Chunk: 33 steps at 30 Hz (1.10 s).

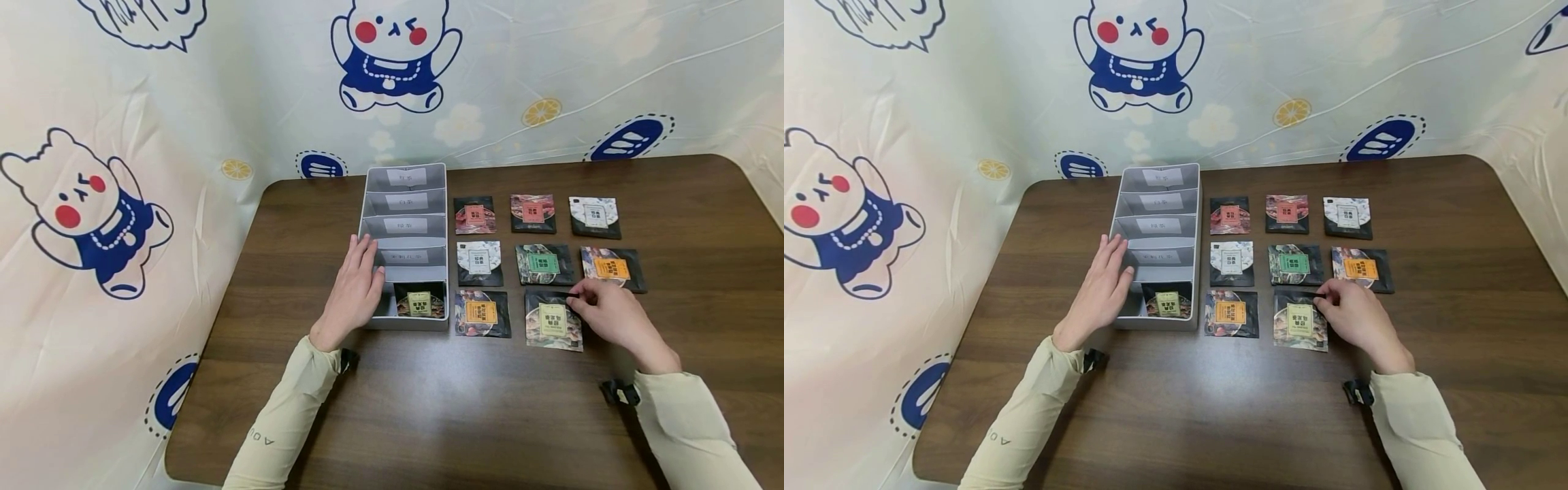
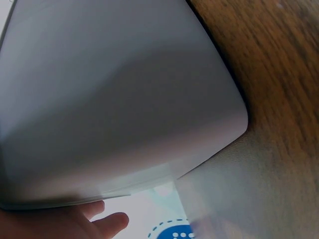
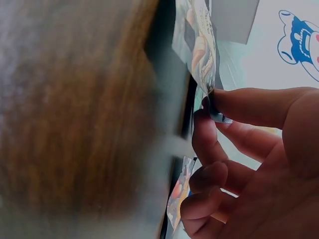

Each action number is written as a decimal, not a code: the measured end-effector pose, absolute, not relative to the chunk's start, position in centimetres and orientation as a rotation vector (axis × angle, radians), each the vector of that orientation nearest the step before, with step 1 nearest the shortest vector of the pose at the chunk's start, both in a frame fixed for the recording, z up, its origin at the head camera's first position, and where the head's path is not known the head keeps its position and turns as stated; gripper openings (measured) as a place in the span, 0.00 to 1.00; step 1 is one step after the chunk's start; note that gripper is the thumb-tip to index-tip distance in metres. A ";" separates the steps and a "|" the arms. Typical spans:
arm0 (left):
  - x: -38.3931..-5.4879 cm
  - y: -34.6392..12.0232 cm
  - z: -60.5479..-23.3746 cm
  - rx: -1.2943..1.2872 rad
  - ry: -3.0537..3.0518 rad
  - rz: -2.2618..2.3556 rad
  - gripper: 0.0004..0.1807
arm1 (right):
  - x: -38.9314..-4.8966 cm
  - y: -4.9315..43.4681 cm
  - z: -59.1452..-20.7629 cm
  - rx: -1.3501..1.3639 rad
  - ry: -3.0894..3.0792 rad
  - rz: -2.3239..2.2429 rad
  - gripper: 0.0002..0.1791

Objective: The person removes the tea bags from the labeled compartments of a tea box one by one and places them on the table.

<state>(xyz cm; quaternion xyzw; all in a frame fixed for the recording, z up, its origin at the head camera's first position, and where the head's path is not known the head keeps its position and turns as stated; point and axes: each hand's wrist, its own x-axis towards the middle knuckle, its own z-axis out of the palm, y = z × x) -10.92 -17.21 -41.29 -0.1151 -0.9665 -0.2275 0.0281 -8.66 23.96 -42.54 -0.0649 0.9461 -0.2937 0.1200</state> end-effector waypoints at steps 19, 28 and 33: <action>-11.0 -17.3 -41.5 -0.365 -2.966 -0.701 0.29 | -8.7 23.5 -42.8 -0.173 2.766 -0.798 0.09; -11.1 -17.4 -41.7 -0.373 -2.953 -0.701 0.29 | -8.9 23.5 -43.0 -0.154 2.773 -0.784 0.10; -11.0 -17.3 -41.7 -0.377 -2.945 -0.699 0.28 | -8.9 23.5 -42.9 -0.134 2.764 -0.777 0.11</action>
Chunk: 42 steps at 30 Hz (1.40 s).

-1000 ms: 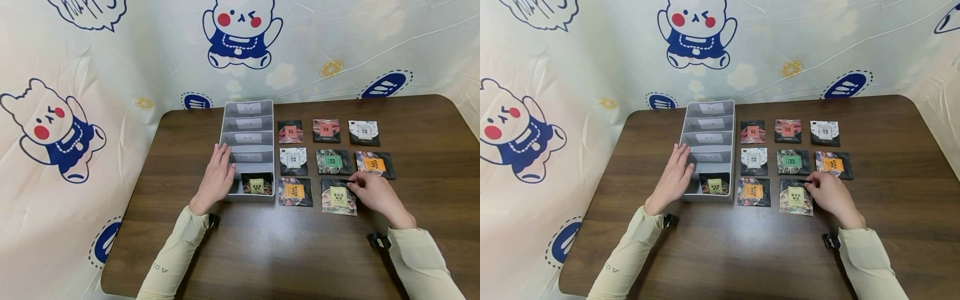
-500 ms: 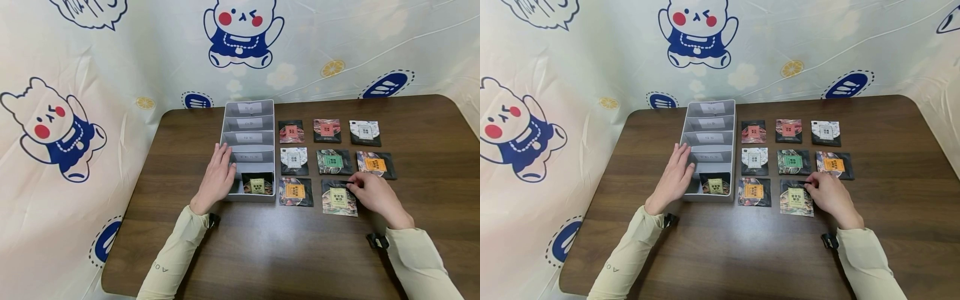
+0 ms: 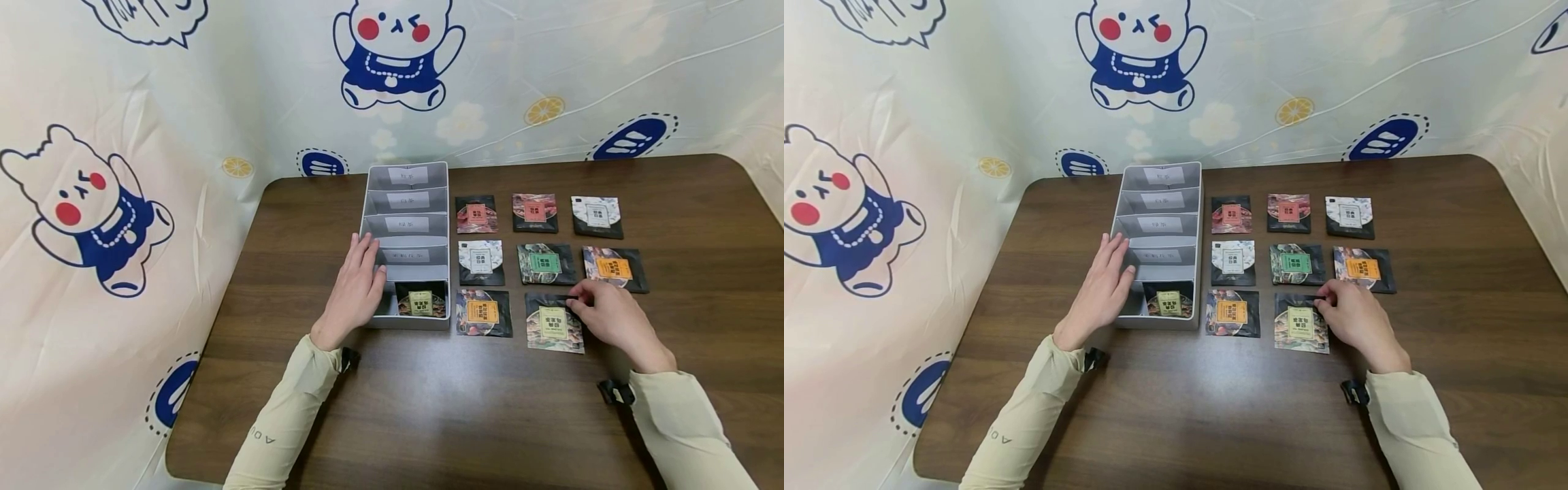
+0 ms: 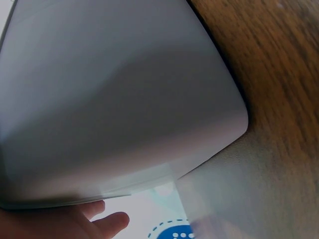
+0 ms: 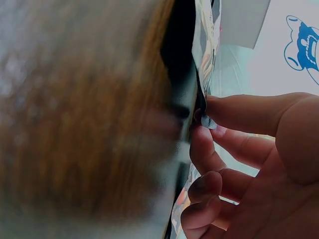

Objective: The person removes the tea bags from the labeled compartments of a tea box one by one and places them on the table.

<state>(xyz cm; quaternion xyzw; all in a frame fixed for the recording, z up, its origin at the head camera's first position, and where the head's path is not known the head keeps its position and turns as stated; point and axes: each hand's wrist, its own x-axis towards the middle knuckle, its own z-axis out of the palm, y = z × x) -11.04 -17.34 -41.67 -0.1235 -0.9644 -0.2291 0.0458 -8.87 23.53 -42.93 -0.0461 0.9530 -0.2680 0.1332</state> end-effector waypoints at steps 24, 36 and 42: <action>-10.9 -17.4 -41.4 -0.388 -2.963 -0.710 0.29 | -9.3 22.7 -42.0 -0.105 2.772 -0.744 0.13; -11.0 -17.5 -41.6 -0.411 -2.931 -0.707 0.26 | -10.7 16.4 -39.8 -0.529 2.834 -0.927 0.08; -11.0 -17.5 -41.6 -0.402 -2.933 -0.724 0.26 | -10.8 11.3 -38.6 -0.886 2.804 -0.906 0.08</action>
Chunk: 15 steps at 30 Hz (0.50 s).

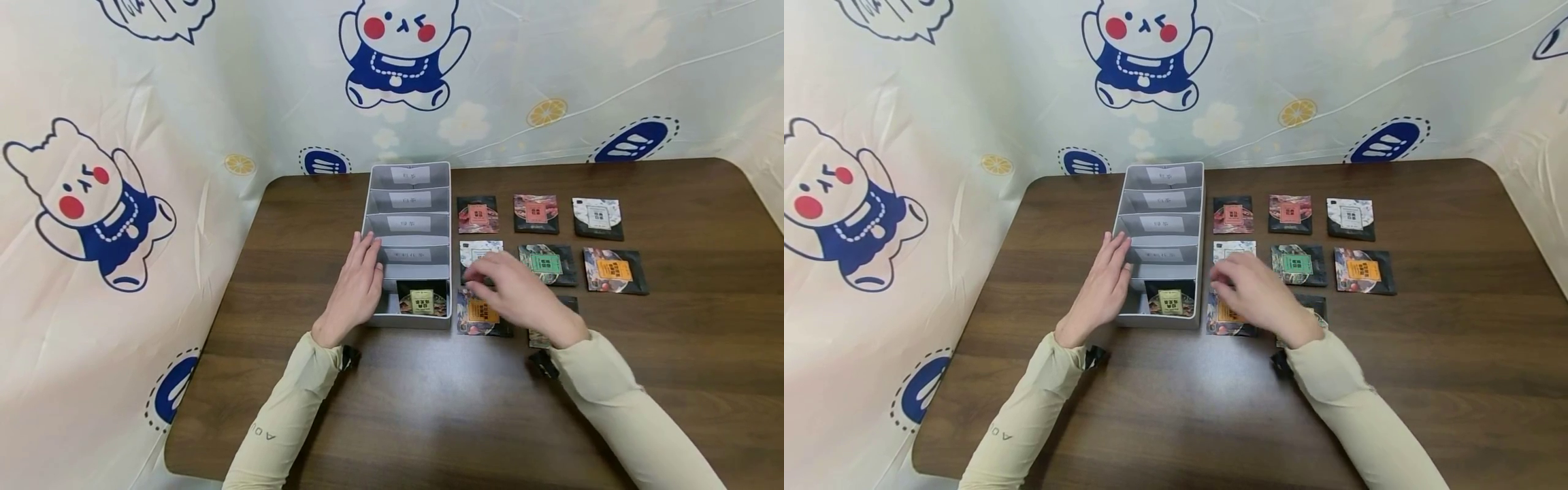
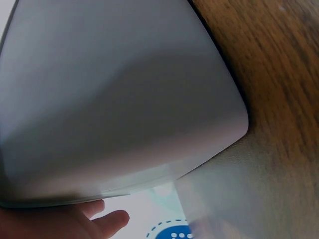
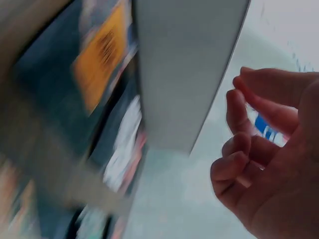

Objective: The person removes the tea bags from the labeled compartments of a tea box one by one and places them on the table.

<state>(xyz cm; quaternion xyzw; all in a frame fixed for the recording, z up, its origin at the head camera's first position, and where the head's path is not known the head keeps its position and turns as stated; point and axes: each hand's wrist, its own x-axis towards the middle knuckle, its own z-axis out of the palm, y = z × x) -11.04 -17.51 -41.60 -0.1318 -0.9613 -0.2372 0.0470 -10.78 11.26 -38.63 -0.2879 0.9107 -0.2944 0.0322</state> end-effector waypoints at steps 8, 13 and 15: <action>-11.0 -17.5 -41.7 -0.399 -2.929 -0.741 0.26 | -10.3 5.4 -37.8 -1.205 2.863 -0.721 0.08; -11.0 -17.5 -41.6 -0.397 -2.928 -0.734 0.26 | -10.2 3.4 -38.1 -1.346 2.880 -0.594 0.09; -11.0 -17.6 -41.6 -0.404 -2.925 -0.729 0.26 | -10.3 2.8 -38.2 -1.375 2.881 -0.538 0.10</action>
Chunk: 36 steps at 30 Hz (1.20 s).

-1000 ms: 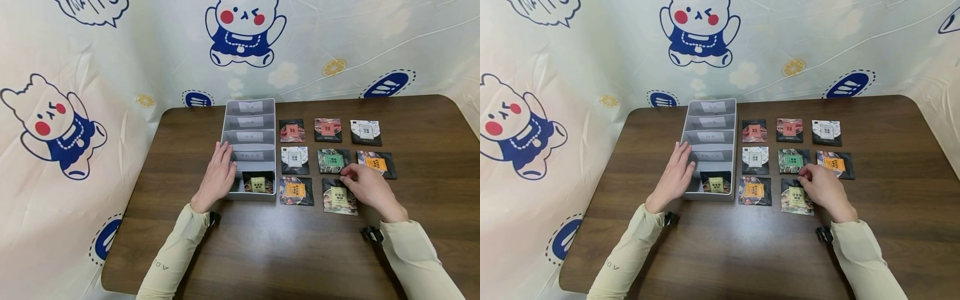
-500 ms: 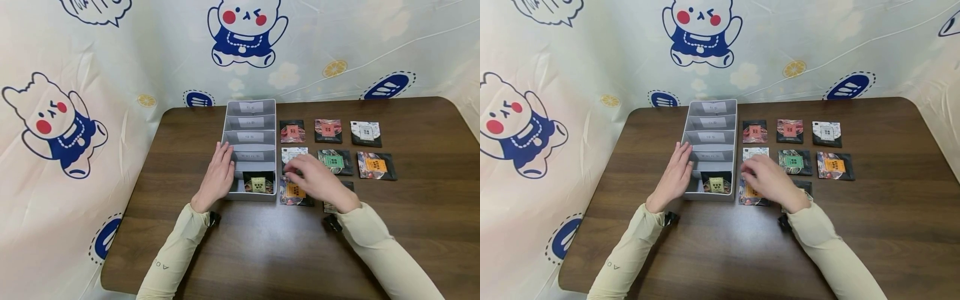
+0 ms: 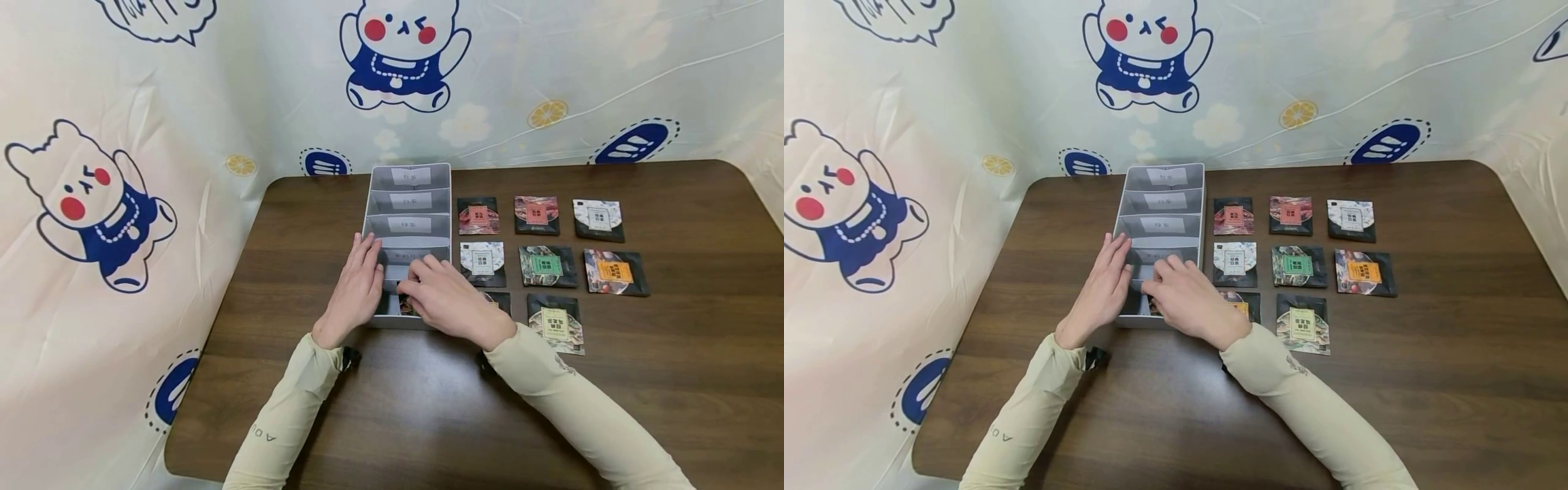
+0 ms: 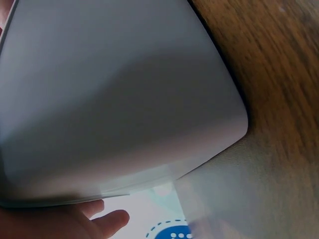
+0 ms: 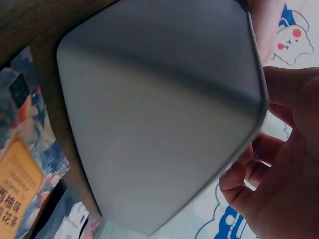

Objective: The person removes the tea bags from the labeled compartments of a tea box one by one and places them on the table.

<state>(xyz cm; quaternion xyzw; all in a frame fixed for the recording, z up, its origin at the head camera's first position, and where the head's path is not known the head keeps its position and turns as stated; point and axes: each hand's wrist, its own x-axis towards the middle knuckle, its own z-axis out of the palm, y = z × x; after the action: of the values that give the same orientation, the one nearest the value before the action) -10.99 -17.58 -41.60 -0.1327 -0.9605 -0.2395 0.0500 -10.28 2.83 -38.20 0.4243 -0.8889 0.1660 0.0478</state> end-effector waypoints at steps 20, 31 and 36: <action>-11.0 -17.7 -41.6 -0.444 -2.912 -0.704 0.26 | -10.4 0.8 -38.7 1.269 -2.688 0.145 0.13; -11.0 -17.7 -41.7 -0.443 -2.903 -0.696 0.26 | -10.4 0.7 -38.3 1.209 -2.664 0.089 0.13; -11.1 -17.7 -41.7 -0.441 -2.907 -0.702 0.26 | -10.4 0.9 -37.8 1.207 -2.673 0.132 0.12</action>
<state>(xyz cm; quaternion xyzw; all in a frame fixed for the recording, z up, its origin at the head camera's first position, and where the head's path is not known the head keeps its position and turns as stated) -11.05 -17.66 -41.66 -0.1455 -0.9600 -0.2317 0.0596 -10.42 0.85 -37.84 0.4089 -0.9056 0.0448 0.1029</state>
